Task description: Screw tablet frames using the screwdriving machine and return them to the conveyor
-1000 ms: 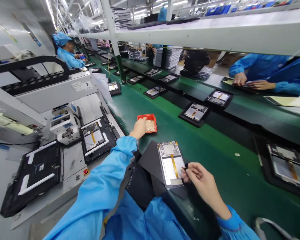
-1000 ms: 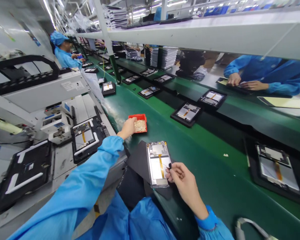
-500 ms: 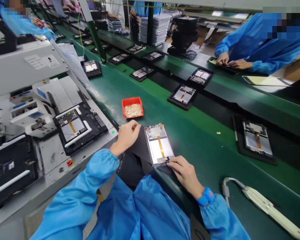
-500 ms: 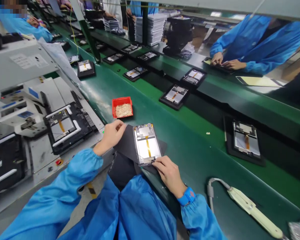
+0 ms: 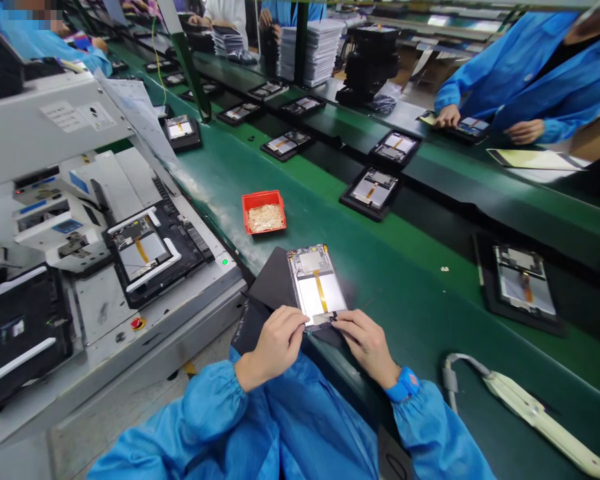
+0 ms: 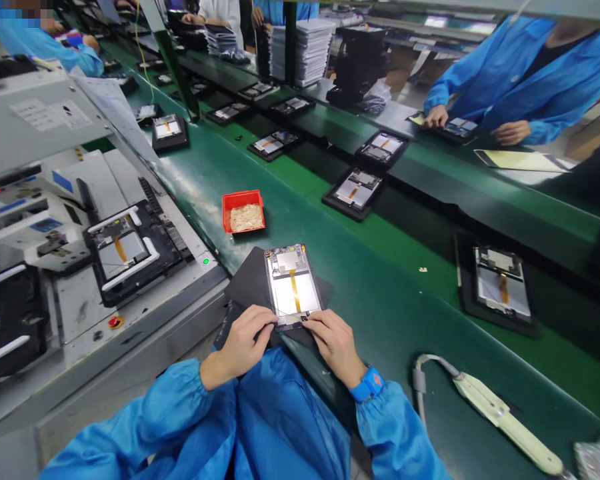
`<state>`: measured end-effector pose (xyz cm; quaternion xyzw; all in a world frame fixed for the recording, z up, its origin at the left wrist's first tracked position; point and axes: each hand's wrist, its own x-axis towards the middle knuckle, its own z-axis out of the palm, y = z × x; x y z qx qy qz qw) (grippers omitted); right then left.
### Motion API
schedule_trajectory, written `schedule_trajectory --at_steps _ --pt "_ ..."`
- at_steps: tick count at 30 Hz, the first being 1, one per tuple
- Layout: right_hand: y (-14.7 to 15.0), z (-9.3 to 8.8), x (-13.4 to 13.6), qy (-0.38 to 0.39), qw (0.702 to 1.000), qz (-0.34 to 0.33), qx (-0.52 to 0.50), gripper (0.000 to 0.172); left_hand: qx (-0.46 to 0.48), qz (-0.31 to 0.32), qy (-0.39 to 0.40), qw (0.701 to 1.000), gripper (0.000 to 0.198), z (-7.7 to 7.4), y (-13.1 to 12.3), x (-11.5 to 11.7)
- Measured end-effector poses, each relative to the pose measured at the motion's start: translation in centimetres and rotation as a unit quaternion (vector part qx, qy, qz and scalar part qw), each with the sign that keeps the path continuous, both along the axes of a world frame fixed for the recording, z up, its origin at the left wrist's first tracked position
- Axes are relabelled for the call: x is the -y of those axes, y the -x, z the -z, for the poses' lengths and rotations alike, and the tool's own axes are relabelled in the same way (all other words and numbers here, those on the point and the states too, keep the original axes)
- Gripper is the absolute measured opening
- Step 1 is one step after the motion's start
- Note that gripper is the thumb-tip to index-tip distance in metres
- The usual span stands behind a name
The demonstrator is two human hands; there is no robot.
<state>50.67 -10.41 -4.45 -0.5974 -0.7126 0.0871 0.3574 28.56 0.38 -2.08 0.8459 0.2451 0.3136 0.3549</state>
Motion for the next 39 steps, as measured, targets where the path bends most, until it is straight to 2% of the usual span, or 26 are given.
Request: schedule_trajectory --at_steps 3,6,8,12,15,18,20,22,24,25,26,27,29,30,31,32,33,34,37,38,39 --pt "0.2 0.1 -0.2 0.006 1.0 -0.004 0.006 0.021 -0.02 0.01 -0.019 1.0 0.026 0.5 -0.1 0.3" --pt "0.3 0.0 -0.3 0.011 1.0 -0.013 0.016 0.022 -0.084 0.069 -0.094 0.99 0.035 1.2 -0.4 0.6" --pt "0.3 -0.1 -0.1 0.02 0.999 -0.013 0.048 0.024 -0.15 0.104 -0.17 0.968 0.041 1.7 -0.7 1.0" --pt "0.1 -0.2 1.0 0.054 0.988 0.021 0.143 0.035 -0.242 0.109 -0.281 0.922 0.044 2.7 -1.1 2.0" --pt "0.1 -0.4 1.7 0.077 0.982 0.028 0.169 0.043 -0.261 0.105 -0.314 0.907 0.044 3.0 -1.3 2.5" --pt "0.0 -1.1 1.6 0.102 0.973 0.04 0.203 0.047 -0.254 0.107 -0.301 0.913 0.044 3.0 -1.5 2.8" --pt "-0.6 -1.6 1.4 0.111 0.965 0.05 0.231 0.048 -0.234 0.115 -0.256 0.931 0.045 2.7 -1.6 2.8" --pt "-1.4 -2.0 1.2 0.107 0.964 0.073 0.232 0.045 -0.191 0.109 -0.165 0.962 0.046 2.1 -1.2 2.3" --pt "-2.0 -2.3 1.0 0.099 0.97 0.111 0.192 0.041 -0.117 0.054 -0.002 0.992 0.043 1.3 -0.6 1.4" --pt "-2.1 -2.4 0.8 0.096 0.973 0.126 0.166 0.04 -0.071 0.015 0.113 0.991 0.04 0.8 -0.2 0.8" --pt "-2.0 -2.3 0.5 0.097 0.976 0.134 0.141 0.039 -0.024 -0.023 0.244 0.969 0.037 0.3 0.2 0.1" --pt "-1.8 -2.2 0.1 0.101 0.978 0.137 0.121 0.039 0.023 -0.053 0.377 0.925 0.035 -0.1 0.5 -0.6" --pt "-1.3 -1.9 -0.6 0.112 0.978 0.143 0.102 0.036 0.102 -0.087 0.579 0.804 0.039 -0.9 0.6 -1.9" --pt "-1.1 -1.6 -0.9 0.116 0.977 0.149 0.098 0.033 0.128 -0.099 0.635 0.755 0.042 -1.1 0.4 -2.4" --pt "-1.0 -1.4 -1.2 0.117 0.976 0.156 0.094 0.031 0.143 -0.112 0.662 0.727 0.042 -1.2 -0.1 -2.8" --pt "-1.1 -1.2 -1.4 0.117 0.976 0.16 0.089 0.031 0.145 -0.117 0.668 0.721 0.039 -1.2 -0.8 -3.0" --pt "-1.3 -1.0 -1.4 0.115 0.977 0.16 0.084 0.031 0.133 -0.11 0.658 0.733 0.032 -1.1 -1.8 -3.0" --pt "-1.6 -0.9 -1.4 0.111 0.979 0.156 0.075 0.032 0.113 -0.094 0.636 0.758 0.024 -0.9 -2.8 -2.9" --pt "-2.8 -1.2 -1.2 0.096 0.986 0.132 0.045 0.032 0.067 -0.059 0.525 0.847 0.018 -0.4 -5.5 -2.4" --pt "-3.3 -1.6 -1.2 0.091 0.987 0.124 0.037 0.031 0.071 -0.063 0.496 0.863 0.02 -0.3 -5.8 -2.5" --pt "-3.6 -2.2 -1.5 0.086 0.988 0.124 0.028 0.03 0.082 -0.065 0.487 0.867 0.022 -0.4 -5.6 -2.7"
